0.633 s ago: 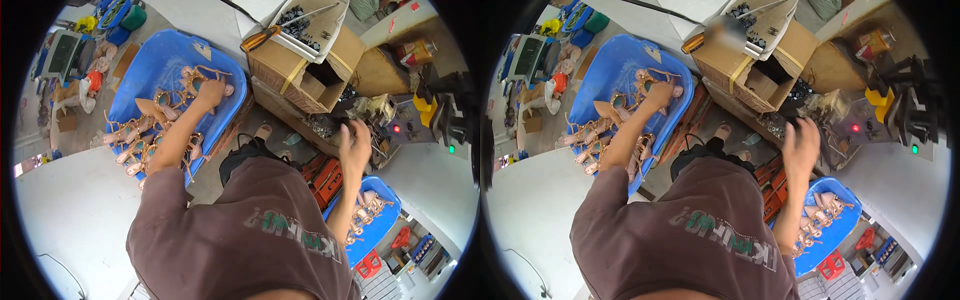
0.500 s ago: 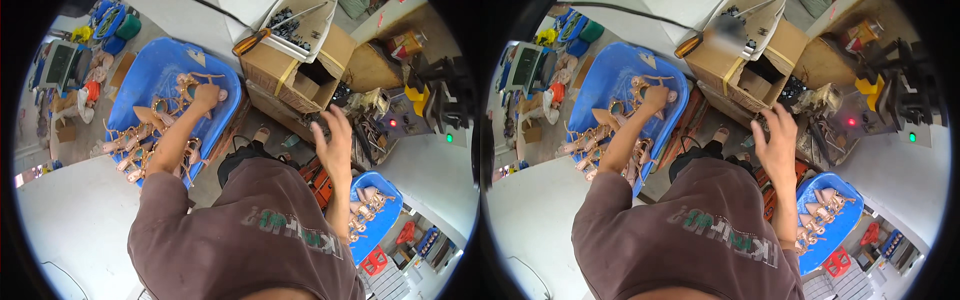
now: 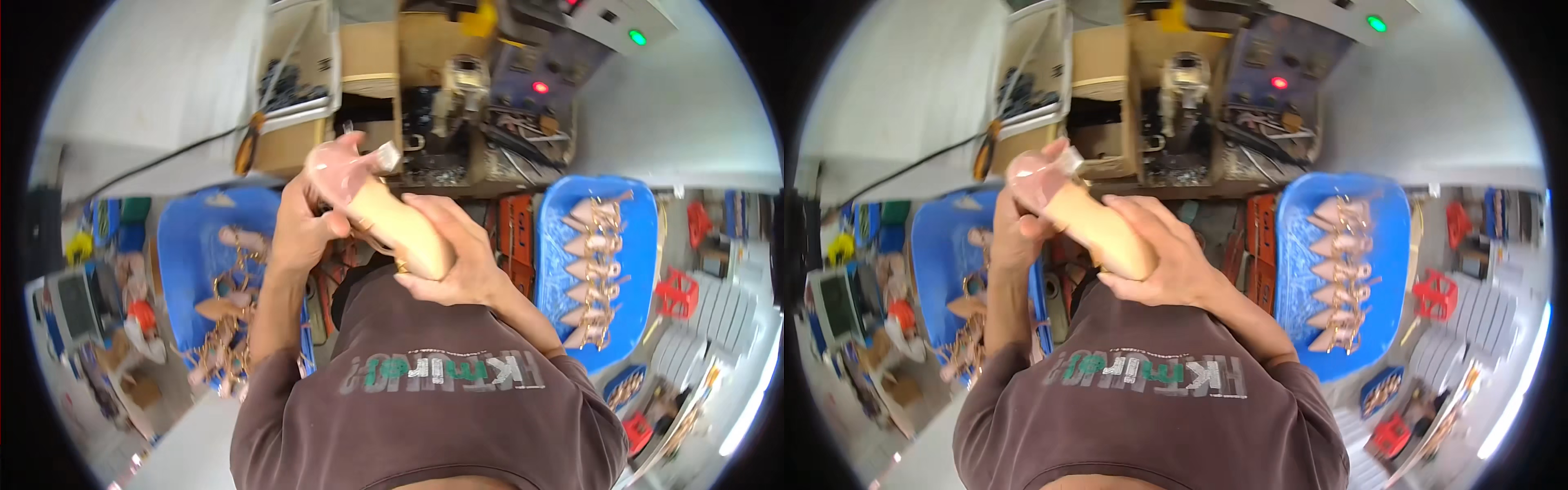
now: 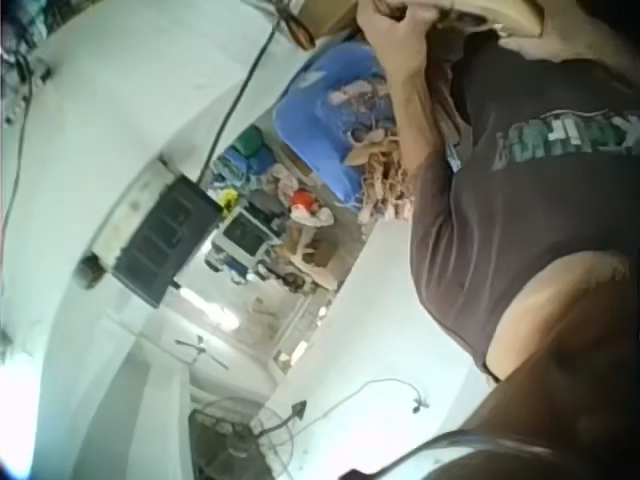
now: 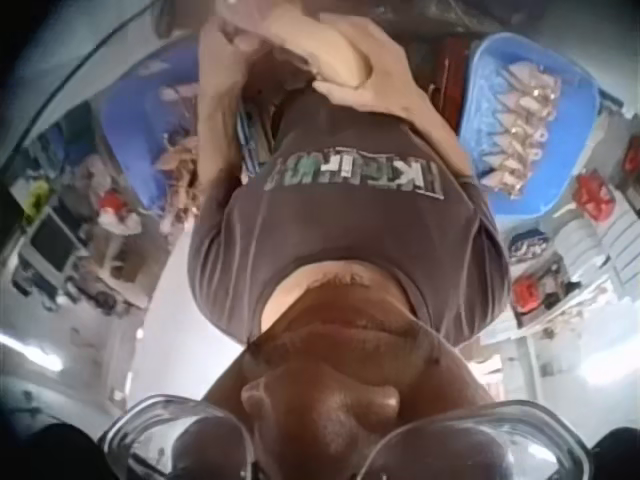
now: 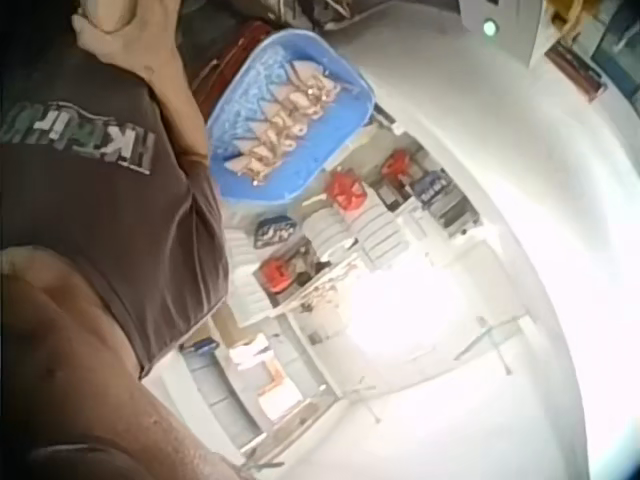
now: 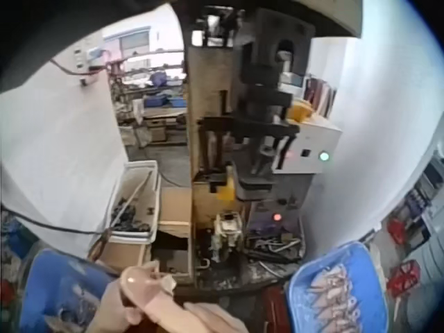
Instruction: The person takes high-heeled sandals one at a time from a bin, places heel caps onto the heels, fastens the heel caps using a pressing machine, and organizes the completed sandals into another bin.
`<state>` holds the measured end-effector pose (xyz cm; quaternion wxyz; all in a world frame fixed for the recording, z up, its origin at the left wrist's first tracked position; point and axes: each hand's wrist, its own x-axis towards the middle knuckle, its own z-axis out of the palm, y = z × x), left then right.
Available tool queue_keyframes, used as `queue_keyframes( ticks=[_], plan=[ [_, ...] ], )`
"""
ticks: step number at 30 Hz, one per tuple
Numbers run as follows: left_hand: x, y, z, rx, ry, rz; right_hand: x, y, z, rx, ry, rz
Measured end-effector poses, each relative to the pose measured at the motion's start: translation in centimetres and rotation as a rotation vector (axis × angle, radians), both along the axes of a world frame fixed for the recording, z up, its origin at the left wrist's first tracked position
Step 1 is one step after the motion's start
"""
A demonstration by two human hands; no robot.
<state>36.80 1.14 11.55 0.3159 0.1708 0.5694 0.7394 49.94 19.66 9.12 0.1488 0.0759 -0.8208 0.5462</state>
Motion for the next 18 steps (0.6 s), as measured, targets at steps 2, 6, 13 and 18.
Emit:
queue_keyframes(
  ticks=[2, 6, 13, 18],
  plan=[
    [-1.2, 1.3, -3.9, -0.046, -0.104, -0.225, 2.8, 1.8, -0.1, 0.026, -0.108, -0.192],
    [1.1, 6.6, -7.4, 0.185, -0.412, -0.184, 5.3, 2.7, 1.4, 0.158, -0.194, -0.413],
    [-3.9, 12.4, -9.9, 0.035, -0.124, 0.037, -0.8, 4.5, -0.5, 0.403, -0.177, -0.784],
    [-8.8, 13.0, -13.4, 0.063, -0.304, 0.245, -4.5, 5.1, -1.8, 0.413, -0.051, -0.884]
  ],
)
